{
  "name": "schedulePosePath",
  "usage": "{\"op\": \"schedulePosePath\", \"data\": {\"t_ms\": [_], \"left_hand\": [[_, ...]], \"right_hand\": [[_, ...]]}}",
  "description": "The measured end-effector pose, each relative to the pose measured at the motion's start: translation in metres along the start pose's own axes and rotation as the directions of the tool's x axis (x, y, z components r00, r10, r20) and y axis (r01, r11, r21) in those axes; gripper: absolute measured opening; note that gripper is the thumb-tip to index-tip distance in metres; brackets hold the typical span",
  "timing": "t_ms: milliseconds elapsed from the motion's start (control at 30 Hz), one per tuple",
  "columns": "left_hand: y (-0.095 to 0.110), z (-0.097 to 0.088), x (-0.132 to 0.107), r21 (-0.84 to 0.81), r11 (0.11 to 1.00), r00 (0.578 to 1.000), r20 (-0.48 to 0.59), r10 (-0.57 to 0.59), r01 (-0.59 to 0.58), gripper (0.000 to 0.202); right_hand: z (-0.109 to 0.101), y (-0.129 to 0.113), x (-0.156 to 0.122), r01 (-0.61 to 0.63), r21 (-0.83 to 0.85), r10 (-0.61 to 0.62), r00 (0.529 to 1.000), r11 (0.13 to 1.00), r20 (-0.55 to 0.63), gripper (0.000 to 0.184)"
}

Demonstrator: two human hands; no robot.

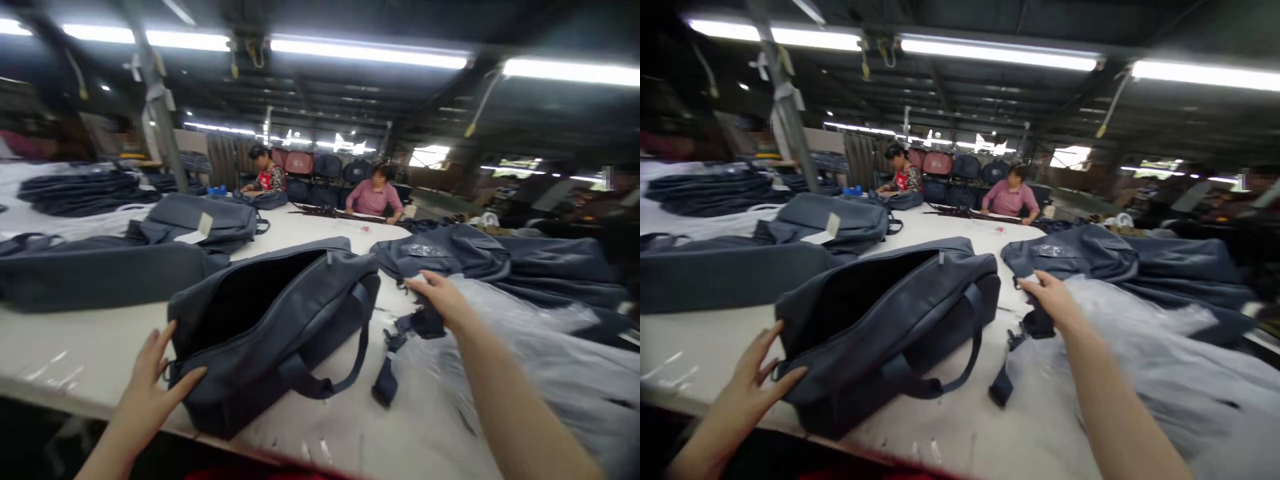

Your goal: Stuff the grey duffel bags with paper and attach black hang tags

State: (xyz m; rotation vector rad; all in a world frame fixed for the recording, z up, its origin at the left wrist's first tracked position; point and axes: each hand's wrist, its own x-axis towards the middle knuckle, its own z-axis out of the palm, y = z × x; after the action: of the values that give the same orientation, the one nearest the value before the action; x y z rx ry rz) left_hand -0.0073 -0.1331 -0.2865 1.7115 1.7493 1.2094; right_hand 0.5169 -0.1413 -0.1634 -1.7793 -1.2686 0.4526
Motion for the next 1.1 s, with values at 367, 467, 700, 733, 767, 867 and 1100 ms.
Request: {"op": "schedulePosePath", "data": {"t_ms": [367,467,700,733,767,867,1100], "left_hand": [[0.008,0.003,-0.008,-0.263,0.965,0.995,0.102,0.010,0.017,0.106],[0.001,0.007,-0.010,-0.325,0.945,0.998,0.042,0.040,-0.025,0.100],[-0.009,0.007,-0.020,-0.130,0.983,0.967,-0.236,0.096,-0.129,0.045],[-0.007,0.004,-0.023,-0.041,0.991,0.953,-0.284,0.107,-0.124,0.044],[-0.006,0.001,-0.027,0.039,0.995,0.941,-0.322,0.103,-0.096,0.042],[0.001,-0.004,-0.035,0.084,0.996,0.951,-0.308,0.016,0.010,0.035],[0.009,-0.004,-0.021,-0.337,0.939,0.969,-0.201,-0.144,0.069,0.034]], "right_hand": [[0.143,-0.267,-0.060,0.782,0.292,-0.646,0.177,0.551,0.743,0.028],[0.220,-0.268,-0.068,0.923,0.141,-0.358,-0.005,0.357,0.934,0.028],[0.294,-0.239,-0.058,0.954,0.084,-0.022,-0.081,0.289,0.996,0.036],[0.293,-0.238,-0.058,0.949,0.087,-0.032,-0.082,0.304,0.996,0.035],[0.292,-0.239,-0.059,0.947,0.077,-0.038,-0.068,0.313,0.997,0.034],[0.290,-0.241,-0.069,0.959,0.005,-0.040,0.007,0.284,0.999,0.031],[0.287,-0.236,-0.108,0.975,-0.144,-0.089,0.161,0.172,0.983,0.038]]}}
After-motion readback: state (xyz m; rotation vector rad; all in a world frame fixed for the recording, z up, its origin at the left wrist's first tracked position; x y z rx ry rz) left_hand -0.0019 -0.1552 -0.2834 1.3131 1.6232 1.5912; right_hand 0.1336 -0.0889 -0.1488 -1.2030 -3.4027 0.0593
